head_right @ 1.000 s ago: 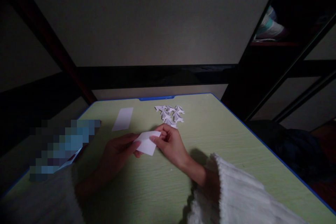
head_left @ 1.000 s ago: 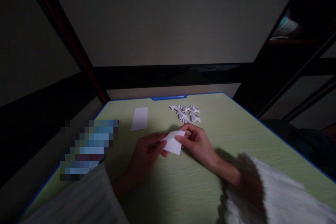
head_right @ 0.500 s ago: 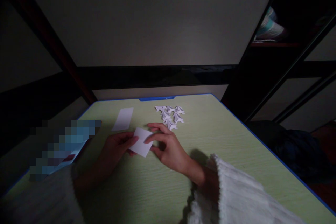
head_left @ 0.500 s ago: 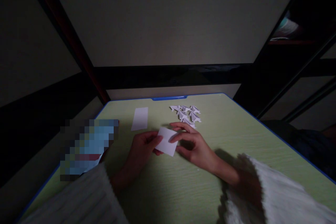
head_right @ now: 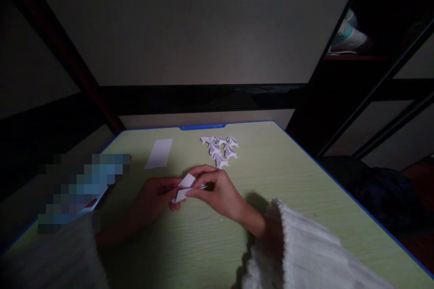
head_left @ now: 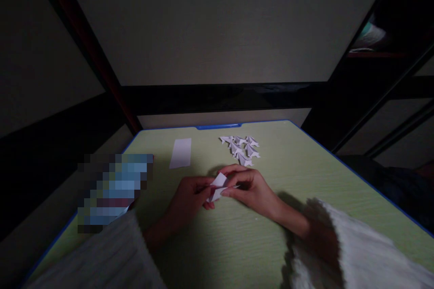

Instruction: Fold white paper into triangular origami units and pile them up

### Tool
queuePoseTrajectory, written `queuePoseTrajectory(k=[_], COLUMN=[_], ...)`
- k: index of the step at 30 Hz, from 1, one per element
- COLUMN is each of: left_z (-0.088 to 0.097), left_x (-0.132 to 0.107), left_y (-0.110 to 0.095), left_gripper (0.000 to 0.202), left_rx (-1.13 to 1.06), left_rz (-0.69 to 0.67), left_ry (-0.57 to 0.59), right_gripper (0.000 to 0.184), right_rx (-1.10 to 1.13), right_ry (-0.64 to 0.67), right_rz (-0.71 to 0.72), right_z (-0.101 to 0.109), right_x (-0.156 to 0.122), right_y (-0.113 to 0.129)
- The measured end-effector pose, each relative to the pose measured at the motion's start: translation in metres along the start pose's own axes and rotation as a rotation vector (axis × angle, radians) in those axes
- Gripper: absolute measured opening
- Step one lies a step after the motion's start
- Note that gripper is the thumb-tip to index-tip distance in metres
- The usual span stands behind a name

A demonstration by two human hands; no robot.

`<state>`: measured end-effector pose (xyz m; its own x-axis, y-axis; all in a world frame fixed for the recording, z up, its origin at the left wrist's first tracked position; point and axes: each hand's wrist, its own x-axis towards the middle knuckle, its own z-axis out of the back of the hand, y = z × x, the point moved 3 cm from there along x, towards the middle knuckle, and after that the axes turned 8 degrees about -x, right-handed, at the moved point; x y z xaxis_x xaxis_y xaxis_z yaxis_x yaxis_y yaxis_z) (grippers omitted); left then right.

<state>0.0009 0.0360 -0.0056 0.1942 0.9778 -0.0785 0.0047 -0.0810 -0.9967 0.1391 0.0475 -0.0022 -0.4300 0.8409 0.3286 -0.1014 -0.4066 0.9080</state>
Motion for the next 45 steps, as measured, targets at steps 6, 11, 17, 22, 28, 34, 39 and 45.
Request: queuePoseTrajectory(k=[6,11,17,22,28,34,39,45], left_z=[-0.0038,-0.0041,-0.0059,-0.0051,-0.005,-0.0071,-0.0067,-0.0071], left_x=[0.0003,0.0002,0.001,0.002,0.0031,0.0036,0.0042,0.0043], left_y=[-0.0011,-0.0005,0.0027,0.0044,0.0039,0.0051,0.0075,0.0068], left_gripper=[0.011,0.009,0.014,0.016,0.03,0.014,0.014,0.014], left_rx=[-0.011,-0.062,-0.054,-0.058,-0.079,0.001,-0.014,-0.011], left_rz=[0.01,0.03,0.053,0.04,0.042,0.044,0.041,0.049], left_ry=[0.01,0.009,0.072,0.123,0.153,0.125,0.115,0.092], right_gripper=[0.013,0.014,0.015,0.016,0.018,0.017,0.017,0.016], right_rx=[0.121,0.122,0.104,0.075,0.02,0.002,-0.005,-0.005], right_ry=[-0.065,-0.111,-0.159,-0.198,-0.212,-0.212,-0.218,-0.219], right_rz=[-0.126,-0.203,-0.285,-0.312,-0.308,-0.297,-0.3,-0.296], right_z=[-0.0019,-0.0009,0.0002,0.0011,0.002,0.0025,0.0029,0.0025], right_x=[0.0016,0.0013,0.0005,-0.0005,-0.0004,-0.0007,-0.0006,-0.0021], right_y=[-0.0051,-0.0052,-0.007,-0.0089,-0.008,-0.0068,-0.0068,-0.0064])
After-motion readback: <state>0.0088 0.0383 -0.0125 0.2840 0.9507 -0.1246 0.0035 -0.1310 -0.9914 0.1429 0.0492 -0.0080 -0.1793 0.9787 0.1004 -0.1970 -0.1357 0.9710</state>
